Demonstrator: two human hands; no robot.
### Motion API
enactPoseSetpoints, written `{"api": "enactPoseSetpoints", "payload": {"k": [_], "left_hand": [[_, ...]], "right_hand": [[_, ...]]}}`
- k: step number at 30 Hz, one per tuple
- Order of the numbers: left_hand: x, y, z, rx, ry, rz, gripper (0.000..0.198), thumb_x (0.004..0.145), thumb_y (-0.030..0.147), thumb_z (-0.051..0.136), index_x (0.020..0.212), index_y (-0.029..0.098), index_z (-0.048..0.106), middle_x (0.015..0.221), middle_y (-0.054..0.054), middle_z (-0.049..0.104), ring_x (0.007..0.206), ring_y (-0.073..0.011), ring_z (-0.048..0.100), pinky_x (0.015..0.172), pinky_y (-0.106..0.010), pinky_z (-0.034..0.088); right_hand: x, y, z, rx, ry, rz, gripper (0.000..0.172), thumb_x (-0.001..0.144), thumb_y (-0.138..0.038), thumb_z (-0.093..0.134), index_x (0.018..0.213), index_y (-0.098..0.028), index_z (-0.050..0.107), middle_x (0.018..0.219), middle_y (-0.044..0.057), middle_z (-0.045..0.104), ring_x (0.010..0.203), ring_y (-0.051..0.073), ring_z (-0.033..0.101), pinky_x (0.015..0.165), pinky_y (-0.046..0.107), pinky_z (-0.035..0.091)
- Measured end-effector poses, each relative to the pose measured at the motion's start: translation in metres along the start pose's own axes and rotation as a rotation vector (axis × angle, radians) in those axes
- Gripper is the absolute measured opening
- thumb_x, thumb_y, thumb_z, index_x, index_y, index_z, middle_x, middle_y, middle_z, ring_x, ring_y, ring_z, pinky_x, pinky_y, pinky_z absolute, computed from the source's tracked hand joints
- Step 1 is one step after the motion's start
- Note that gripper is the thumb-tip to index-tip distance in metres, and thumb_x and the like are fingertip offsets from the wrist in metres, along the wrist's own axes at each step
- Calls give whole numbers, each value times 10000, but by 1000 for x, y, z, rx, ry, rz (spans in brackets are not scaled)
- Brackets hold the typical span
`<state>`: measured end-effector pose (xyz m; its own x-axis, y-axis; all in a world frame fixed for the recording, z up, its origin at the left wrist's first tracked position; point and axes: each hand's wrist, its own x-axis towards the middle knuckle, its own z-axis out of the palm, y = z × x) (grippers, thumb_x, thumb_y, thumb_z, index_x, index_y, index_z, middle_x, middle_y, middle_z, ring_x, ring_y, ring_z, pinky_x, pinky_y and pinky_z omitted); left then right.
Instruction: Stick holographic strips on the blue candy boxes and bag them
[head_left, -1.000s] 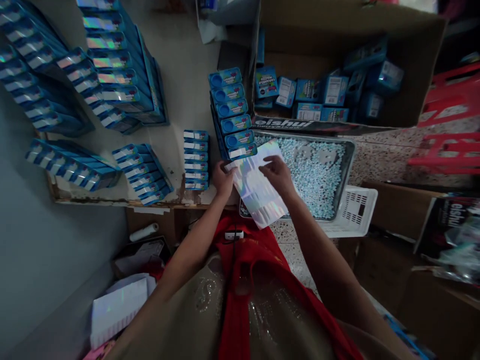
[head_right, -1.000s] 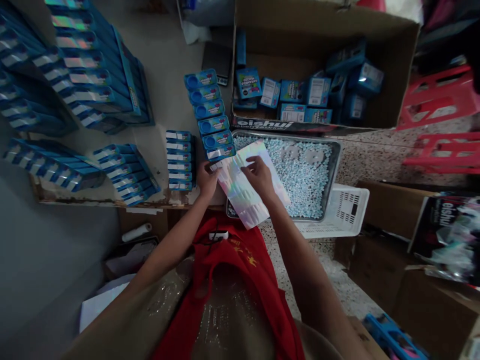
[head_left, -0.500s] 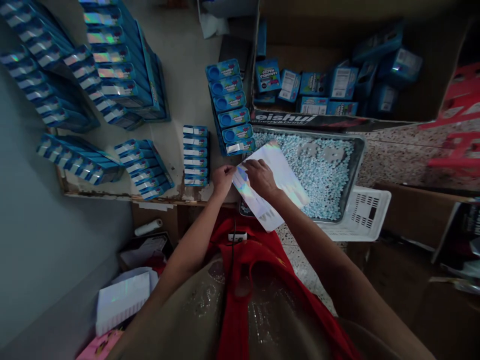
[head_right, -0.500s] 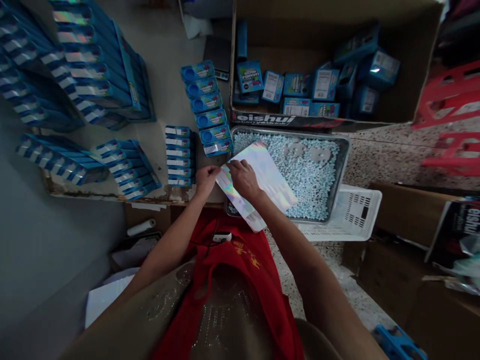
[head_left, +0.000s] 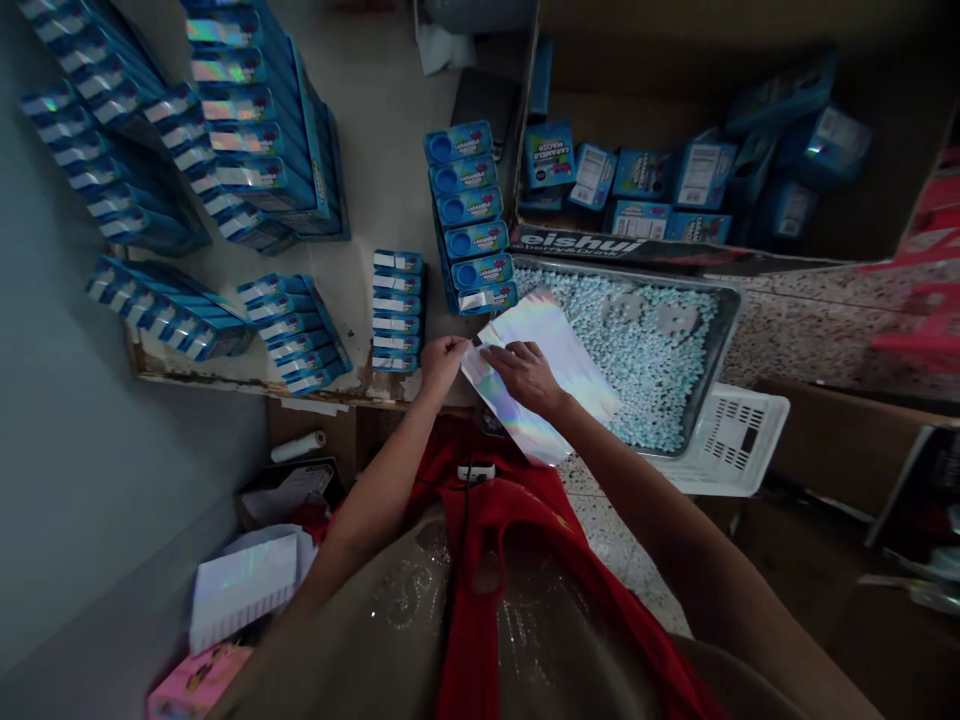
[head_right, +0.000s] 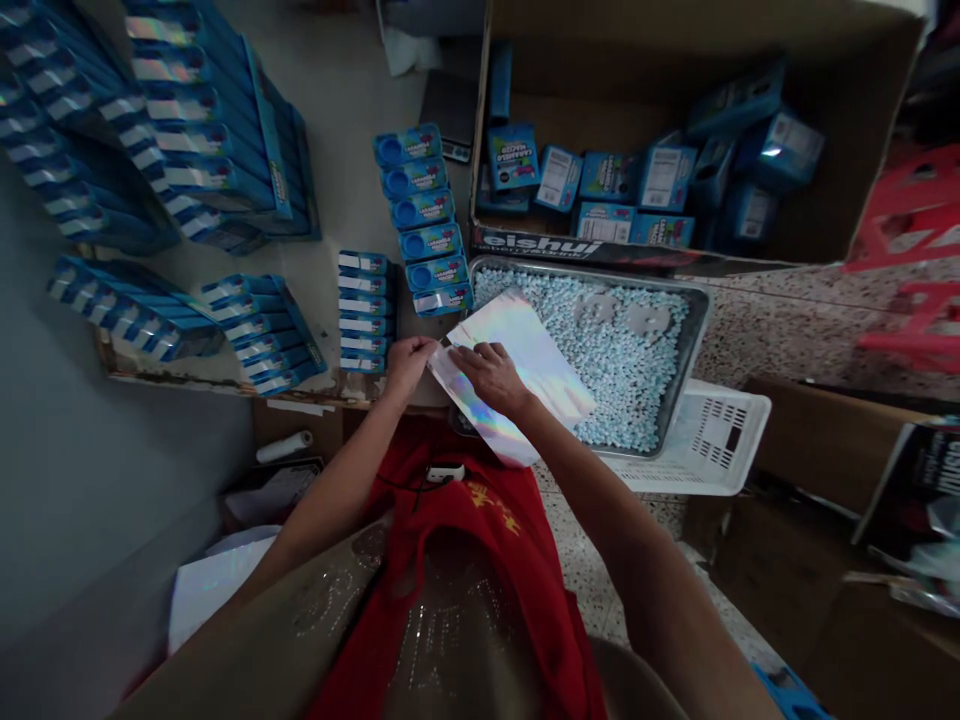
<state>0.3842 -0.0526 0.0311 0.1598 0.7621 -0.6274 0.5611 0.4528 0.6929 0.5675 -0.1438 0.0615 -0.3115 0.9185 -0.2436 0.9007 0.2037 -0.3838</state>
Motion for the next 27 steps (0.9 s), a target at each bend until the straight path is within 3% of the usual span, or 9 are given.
{"api": "enactPoseSetpoints", "payload": {"k": [3,8,12,18,23,27], "left_hand": [[-1,2,-3,-11,-39,34,215,861,322,656,875,170,807,868,-49,793,825,-204,699,739,-281,494],[-2,9,-9,20,-38,49,197,886,294,659,882,164,807,876,-56,796,804,-196,696,734,-281,482],[-2,10,-8,40,-6,35,184,900,284,666,884,165,806,868,-61,794,805,-200,691,725,-280,473],[-2,8,-8,65,36,38,192,908,261,623,906,175,794,883,-61,788,813,-196,675,752,-275,483],[-2,3,-12,19,-9,27,169,876,301,658,830,183,769,802,-33,750,740,-180,631,711,-275,462],[-3,-3,-11,-49,8,12,169,864,314,657,840,181,758,790,-24,732,719,-169,615,686,-272,454]], "right_hand": [[-6,0,-1,46,30,55,450,1073,-209,421,1470,-178,630,1399,126,701,1128,290,572,922,428,411],[9,-2,-5,68,127,96,504,1063,-324,492,1533,-155,560,1557,152,576,1266,344,504,1004,465,421],[19,-7,-2,50,90,13,507,1075,-291,438,1556,-164,533,1575,153,556,1275,345,498,1015,481,424],[25,-16,11,24,50,14,569,1070,-268,415,1628,-162,426,1638,167,482,1423,376,414,1065,517,403],[33,-8,10,26,42,-5,560,1077,-303,425,1618,-156,435,1659,168,454,1517,382,345,1129,544,376],[35,2,8,28,4,-67,566,1077,-295,424,1621,-136,424,1649,180,465,1524,377,367,1161,556,367]]}}
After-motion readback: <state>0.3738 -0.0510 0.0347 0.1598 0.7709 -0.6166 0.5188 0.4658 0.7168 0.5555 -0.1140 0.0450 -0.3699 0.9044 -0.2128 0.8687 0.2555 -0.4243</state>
